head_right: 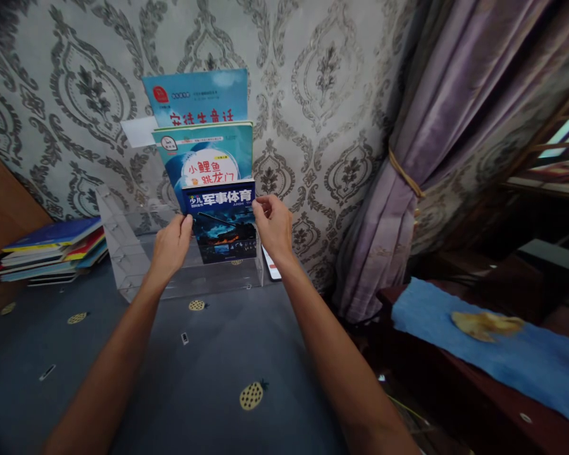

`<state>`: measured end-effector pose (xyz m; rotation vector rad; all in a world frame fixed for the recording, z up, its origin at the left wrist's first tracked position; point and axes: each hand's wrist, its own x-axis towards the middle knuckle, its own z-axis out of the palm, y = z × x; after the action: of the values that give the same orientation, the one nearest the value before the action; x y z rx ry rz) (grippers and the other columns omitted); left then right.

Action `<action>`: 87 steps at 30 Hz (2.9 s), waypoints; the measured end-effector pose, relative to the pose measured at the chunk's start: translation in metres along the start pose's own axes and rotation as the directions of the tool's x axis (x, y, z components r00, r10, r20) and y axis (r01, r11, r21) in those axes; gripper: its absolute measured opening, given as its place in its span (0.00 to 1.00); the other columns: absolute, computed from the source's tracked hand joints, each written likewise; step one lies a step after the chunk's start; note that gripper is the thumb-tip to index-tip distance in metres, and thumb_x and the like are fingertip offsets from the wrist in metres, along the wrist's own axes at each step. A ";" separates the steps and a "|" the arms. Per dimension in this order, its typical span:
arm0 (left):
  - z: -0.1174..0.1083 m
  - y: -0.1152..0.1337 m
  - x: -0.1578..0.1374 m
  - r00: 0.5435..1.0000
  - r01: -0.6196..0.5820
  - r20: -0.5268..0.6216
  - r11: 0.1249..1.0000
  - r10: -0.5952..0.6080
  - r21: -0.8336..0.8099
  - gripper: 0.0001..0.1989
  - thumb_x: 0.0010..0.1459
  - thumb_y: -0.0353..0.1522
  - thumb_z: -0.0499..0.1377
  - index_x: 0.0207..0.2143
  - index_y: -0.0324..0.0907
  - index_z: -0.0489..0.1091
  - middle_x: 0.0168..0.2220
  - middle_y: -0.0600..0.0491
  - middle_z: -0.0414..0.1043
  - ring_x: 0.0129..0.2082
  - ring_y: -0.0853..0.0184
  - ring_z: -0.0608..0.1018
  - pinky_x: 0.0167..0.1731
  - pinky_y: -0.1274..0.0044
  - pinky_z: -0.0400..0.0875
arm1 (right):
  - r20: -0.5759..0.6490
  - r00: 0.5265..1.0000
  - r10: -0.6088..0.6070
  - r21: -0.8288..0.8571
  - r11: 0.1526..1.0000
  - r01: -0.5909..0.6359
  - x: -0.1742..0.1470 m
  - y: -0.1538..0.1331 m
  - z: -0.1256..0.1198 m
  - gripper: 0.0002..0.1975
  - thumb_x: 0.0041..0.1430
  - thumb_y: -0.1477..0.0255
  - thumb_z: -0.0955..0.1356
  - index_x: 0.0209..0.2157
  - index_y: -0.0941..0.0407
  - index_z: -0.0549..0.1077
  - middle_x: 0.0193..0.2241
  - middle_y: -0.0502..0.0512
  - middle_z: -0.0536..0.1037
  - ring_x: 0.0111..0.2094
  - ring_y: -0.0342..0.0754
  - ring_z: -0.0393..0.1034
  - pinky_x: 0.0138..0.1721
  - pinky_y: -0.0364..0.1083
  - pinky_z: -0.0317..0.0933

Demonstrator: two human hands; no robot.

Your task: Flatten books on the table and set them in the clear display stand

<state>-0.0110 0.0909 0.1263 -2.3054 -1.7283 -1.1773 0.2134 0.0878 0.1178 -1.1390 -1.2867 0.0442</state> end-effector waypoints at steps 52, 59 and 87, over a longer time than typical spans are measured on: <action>-0.108 -0.290 0.033 0.936 0.252 0.041 0.745 -0.350 0.618 0.29 0.65 0.41 0.46 0.61 0.30 0.60 0.63 0.25 0.61 0.68 0.39 0.55 0.58 0.42 0.53 | 0.884 0.429 -0.186 0.105 0.973 0.205 -0.204 -0.035 0.019 0.13 0.71 0.70 0.59 0.45 0.54 0.74 0.37 0.55 0.81 0.36 0.47 0.76 0.39 0.45 0.66; -0.100 -0.294 0.050 0.932 0.195 0.119 0.749 -0.343 0.633 0.28 0.63 0.33 0.45 0.63 0.32 0.59 0.63 0.30 0.64 0.68 0.40 0.56 0.57 0.40 0.53 | 0.890 0.437 -0.128 0.067 0.986 0.154 -0.201 -0.038 0.019 0.13 0.71 0.70 0.60 0.45 0.54 0.75 0.37 0.55 0.81 0.37 0.47 0.76 0.41 0.46 0.66; -0.130 -0.281 0.006 0.973 0.134 0.029 0.659 -0.230 0.740 0.24 0.65 0.33 0.46 0.59 0.29 0.61 0.53 0.30 0.71 0.55 0.42 0.72 0.51 0.57 0.68 | 0.899 0.419 -0.128 0.080 0.988 0.130 -0.199 -0.035 0.021 0.14 0.70 0.69 0.59 0.44 0.56 0.75 0.37 0.56 0.81 0.36 0.48 0.75 0.39 0.46 0.65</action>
<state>-0.3153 0.1463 0.1102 -1.7374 -2.0027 -0.2150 0.1075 -0.0343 -0.0049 -1.0069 -2.3550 0.6369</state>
